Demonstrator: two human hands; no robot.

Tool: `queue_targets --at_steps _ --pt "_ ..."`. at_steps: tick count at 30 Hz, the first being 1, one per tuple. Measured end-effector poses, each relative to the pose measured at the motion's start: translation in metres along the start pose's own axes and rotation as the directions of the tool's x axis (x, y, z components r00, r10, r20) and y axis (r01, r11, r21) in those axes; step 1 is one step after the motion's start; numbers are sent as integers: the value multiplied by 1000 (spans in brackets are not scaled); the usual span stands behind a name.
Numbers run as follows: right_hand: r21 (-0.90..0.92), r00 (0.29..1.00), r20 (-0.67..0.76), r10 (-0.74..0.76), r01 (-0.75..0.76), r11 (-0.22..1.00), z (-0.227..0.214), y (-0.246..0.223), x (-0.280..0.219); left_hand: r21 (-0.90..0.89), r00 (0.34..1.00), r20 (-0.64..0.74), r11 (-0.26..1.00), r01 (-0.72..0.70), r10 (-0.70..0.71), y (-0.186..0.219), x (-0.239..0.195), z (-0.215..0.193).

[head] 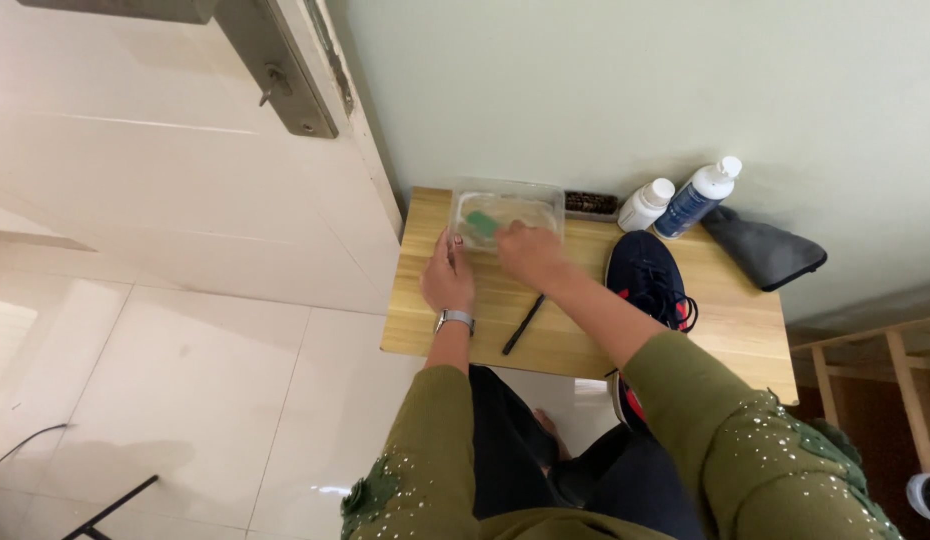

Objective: The person cleans a dark blue sneaker with red accents using a green brush and a dark cloth. They dip the brush into a plastic container of water, scrub the shoe's upper and sole, and wipe it with the cloth. The person also moves a small pouch and a black brush on the table to clear space.

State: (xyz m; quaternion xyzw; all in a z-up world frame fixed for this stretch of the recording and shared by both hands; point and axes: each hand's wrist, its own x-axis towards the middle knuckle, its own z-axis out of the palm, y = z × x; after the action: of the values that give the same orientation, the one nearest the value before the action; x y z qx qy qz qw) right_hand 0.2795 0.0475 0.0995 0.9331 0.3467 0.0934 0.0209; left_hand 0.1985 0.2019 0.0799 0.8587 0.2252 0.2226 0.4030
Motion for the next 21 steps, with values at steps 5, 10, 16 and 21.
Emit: queue_targets --at_steps 5,10,16,21 --pt "-79 982 33 -186 188 979 -28 8 -10 64 997 -50 996 -57 60 -13 3 11" --pt "-177 994 60 -89 99 979 -19 68 -20 49 992 -119 998 -46 51 -7 3 11" --pt "23 992 122 15 -18 1000 -5 61 10 53 997 -75 999 4 0 -7 1 9" --pt "102 989 127 -75 62 993 -21 1 11 97 994 -106 995 -11 21 -12 0 18"
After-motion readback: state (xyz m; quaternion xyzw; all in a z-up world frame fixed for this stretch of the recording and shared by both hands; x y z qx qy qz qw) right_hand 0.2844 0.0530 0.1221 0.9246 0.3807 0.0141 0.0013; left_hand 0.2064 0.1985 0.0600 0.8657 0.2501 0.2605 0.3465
